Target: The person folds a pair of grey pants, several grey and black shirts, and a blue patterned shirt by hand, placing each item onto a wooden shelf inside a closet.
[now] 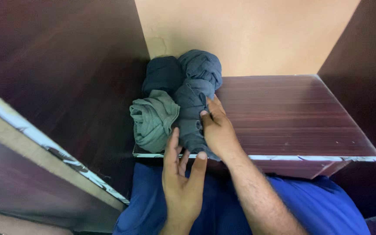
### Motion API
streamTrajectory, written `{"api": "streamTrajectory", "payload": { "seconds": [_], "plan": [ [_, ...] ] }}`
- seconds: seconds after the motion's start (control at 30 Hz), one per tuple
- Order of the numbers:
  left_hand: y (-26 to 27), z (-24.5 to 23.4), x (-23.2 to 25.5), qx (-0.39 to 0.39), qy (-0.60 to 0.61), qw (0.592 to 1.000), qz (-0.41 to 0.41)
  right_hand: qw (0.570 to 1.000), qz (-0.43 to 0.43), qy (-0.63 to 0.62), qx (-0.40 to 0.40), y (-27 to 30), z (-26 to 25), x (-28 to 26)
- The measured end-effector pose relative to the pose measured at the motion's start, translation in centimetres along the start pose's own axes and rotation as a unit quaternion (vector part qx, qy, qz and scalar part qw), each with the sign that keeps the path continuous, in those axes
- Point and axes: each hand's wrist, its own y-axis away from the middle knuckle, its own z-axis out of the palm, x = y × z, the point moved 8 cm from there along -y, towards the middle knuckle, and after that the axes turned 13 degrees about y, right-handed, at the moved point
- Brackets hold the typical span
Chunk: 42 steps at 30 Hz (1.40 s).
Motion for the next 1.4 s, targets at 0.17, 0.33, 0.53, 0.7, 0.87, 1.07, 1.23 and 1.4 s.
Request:
{"api": "streamTrajectory", "payload": {
  "seconds": [0.17, 0.33, 0.53, 0.7, 0.87, 1.07, 1.23, 1.4],
  "plan": [
    [0.4, -0.5, -0.9, 0.018, 0.029, 0.999, 0.038, 1.000, -0.007, -0.025, 0.003, -0.1, -0.1, -0.8],
    [0.4, -0.7, -1.5, 0.017, 0.024, 0.999, 0.028, 0.965, 0.091, -0.247, -0.001, 0.8, -1.2, -0.6],
    [0.6, -1.0, -1.7, 0.017, 0.024, 0.999, 0.045, 0.965, 0.068, -0.243, 0.070, 3.8, -4.4, -1.4],
    [1.4, -0.9, -1.1, 0.018, 0.040, 0.997, 0.065, 0.967, 0.067, -0.236, 0.064, 6.2, -5.0, -2.1],
    [3.2, -1.0, -0.3, 0.027, 0.059, 0.994, 0.084, 0.940, 0.094, -0.324, 0.054, 9.1, -4.5, -2.4],
    [5.3, -2.0, -0.2, 0.055, 0.046, 0.996, 0.057, 0.964, 0.032, -0.240, 0.105, 14.2, -4.8, -5.4],
    [6.9, -3.1, -0.5, 0.052, 0.093, 0.994, 0.006, 0.965, 0.034, -0.253, 0.059, 17.8, -2.8, -7.8],
    [8.6, -6.2, 2.6, 0.036, 0.170, 0.984, 0.024, 0.972, -0.005, -0.236, 0.011, 20.7, 0.1, -12.0]
  ]
}}
